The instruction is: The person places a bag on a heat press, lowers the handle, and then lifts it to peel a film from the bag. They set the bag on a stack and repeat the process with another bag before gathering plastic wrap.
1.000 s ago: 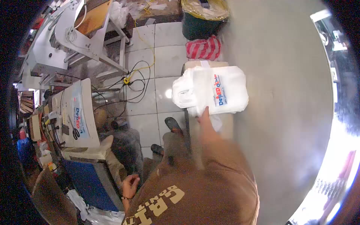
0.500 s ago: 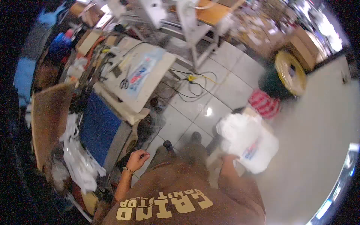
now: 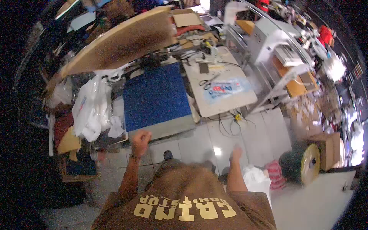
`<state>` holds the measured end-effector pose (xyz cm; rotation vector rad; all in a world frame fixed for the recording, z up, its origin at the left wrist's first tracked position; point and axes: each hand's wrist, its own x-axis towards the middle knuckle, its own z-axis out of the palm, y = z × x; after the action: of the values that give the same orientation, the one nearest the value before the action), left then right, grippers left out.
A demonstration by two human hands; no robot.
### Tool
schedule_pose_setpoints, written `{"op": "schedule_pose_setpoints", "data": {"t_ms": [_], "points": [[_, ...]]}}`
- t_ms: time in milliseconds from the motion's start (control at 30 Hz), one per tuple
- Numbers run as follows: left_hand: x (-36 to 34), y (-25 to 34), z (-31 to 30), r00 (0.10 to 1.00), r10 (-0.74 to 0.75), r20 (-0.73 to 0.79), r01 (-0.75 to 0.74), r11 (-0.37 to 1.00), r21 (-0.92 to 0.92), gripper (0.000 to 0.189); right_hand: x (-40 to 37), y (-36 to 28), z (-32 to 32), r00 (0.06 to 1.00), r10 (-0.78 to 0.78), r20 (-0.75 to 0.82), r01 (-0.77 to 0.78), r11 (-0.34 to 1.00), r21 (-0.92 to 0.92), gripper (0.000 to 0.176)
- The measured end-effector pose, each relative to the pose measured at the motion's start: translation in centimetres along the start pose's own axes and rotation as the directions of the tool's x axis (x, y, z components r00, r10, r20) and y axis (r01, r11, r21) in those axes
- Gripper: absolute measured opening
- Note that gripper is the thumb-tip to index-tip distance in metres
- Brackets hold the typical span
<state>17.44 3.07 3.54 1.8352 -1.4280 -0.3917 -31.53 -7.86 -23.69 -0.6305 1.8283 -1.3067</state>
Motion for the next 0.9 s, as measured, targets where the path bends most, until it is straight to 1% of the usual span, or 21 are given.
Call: {"op": "schedule_pose_setpoints", "data": {"t_ms": [33,100,133,167,200,233,300,333,367,433,467,500,533,567,633,667,700,733,767,833,900], "points": [[0.8,-1.1,-0.9,0.999,-0.013,-0.029,0.013,1.000,-0.005,0.024,1.3,-2.5,3.5,0.975,-0.178,0.132,0.191,0.977,-0.095,0.033],[3.5,-3.0,-3.3,0.913,0.178,-0.366,-0.092,0.966,0.241,0.032,-1.4,-12.6,10.3,0.856,-0.184,0.483,0.244,0.968,-0.065,0.034],[4.5,-4.7,-4.0,0.907,0.167,-0.386,-0.077,0.968,0.238,0.032,-4.2,-17.3,13.5,0.775,-0.259,0.576,0.355,0.933,-0.059,0.033],[5.8,-6.9,-4.2,0.893,0.113,-0.435,0.035,0.947,0.319,0.044,-7.0,-21.1,16.7,0.677,-0.327,0.660,0.463,0.886,-0.036,0.036],[7.1,-9.0,-4.4,0.872,0.065,-0.485,0.148,0.909,0.389,0.056,-9.1,-23.7,19.9,0.605,-0.451,0.656,0.641,0.765,-0.066,0.043],[8.2,-10.4,-4.5,0.865,0.058,-0.498,0.159,0.910,0.383,0.056,-10.8,-24.9,22.4,0.512,-0.555,0.655,0.786,0.611,-0.096,0.052],[10.1,-12.0,-4.2,0.908,-0.312,-0.278,0.330,0.944,0.018,0.070,-13.0,-25.2,26.9,0.319,-0.741,0.590,0.945,0.295,-0.140,0.070],[10.2,-12.4,-3.6,0.910,-0.315,-0.268,0.336,0.941,0.036,0.073,-14.0,-25.2,28.4,0.343,-0.690,0.638,0.937,0.304,-0.174,0.083],[10.3,-12.3,-2.7,0.912,-0.320,-0.257,0.344,0.937,0.053,0.075,-15.6,-25.6,29.2,0.327,-0.685,0.651,0.941,0.301,-0.156,0.083],[10.3,-11.4,-1.1,0.863,-0.378,-0.336,0.430,0.898,0.096,0.076,-19.2,-28.0,29.0,0.628,-0.430,0.648,0.770,0.461,-0.441,0.086],[10.0,-12.0,-0.7,0.848,-0.406,-0.340,0.459,0.884,0.088,0.076,-20.1,-28.4,28.6,0.610,-0.491,0.623,0.791,0.428,-0.437,0.092],[10.0,-12.7,-0.5,0.879,-0.332,-0.341,0.379,0.922,0.078,0.073,-17.8,-26.0,29.1,0.536,-0.604,0.590,0.843,0.344,-0.414,0.094],[9.9,-13.8,-0.9,0.905,-0.254,-0.341,0.294,0.953,0.070,0.070,-18.5,-26.0,29.0,0.601,-0.570,0.560,0.797,0.372,-0.476,0.093],[10.1,-14.2,-2.8,0.897,-0.276,-0.345,0.316,0.946,0.065,0.070,-19.3,-26.8,29.0,0.660,-0.541,0.522,0.747,0.397,-0.533,0.092],[9.5,-14.5,-8.3,0.921,-0.369,-0.122,0.377,0.925,0.054,0.067,-19.5,-28.0,29.0,0.683,-0.439,0.583,0.730,0.407,-0.549,0.088],[8.6,-16.5,-8.4,0.857,-0.221,-0.466,0.337,0.923,0.183,0.055,-20.5,-29.1,28.9,0.703,-0.388,0.596,0.707,0.469,-0.529,0.084],[7.6,-18.3,-8.6,0.857,-0.224,-0.463,0.341,0.922,0.185,0.055,-20.6,-28.8,29.1,0.705,-0.383,0.597,0.705,0.469,-0.531,0.084],[7.0,-18.7,-9.6,0.863,-0.228,-0.451,0.397,0.859,0.323,0.048,-20.5,-28.6,29.1,0.715,-0.409,0.567,0.698,0.453,-0.554,0.084],[6.8,-20.3,-9.6,0.860,-0.233,-0.454,0.416,0.837,0.357,0.040,-20.9,-28.8,29.4,0.723,-0.437,0.536,0.691,0.438,-0.575,0.085],[6.5,-23.5,-9.7,0.853,-0.243,-0.461,0.452,0.787,0.421,0.028,-22.4,-29.9,29.4,0.765,-0.355,0.537,0.641,0.500,-0.583,0.085],[7.0,-29.0,-10.2,0.928,-0.172,-0.330,0.280,0.907,0.315,0.029,-21.8,-29.4,29.3,0.730,-0.407,0.549,0.684,0.450,-0.574,0.089]]}}
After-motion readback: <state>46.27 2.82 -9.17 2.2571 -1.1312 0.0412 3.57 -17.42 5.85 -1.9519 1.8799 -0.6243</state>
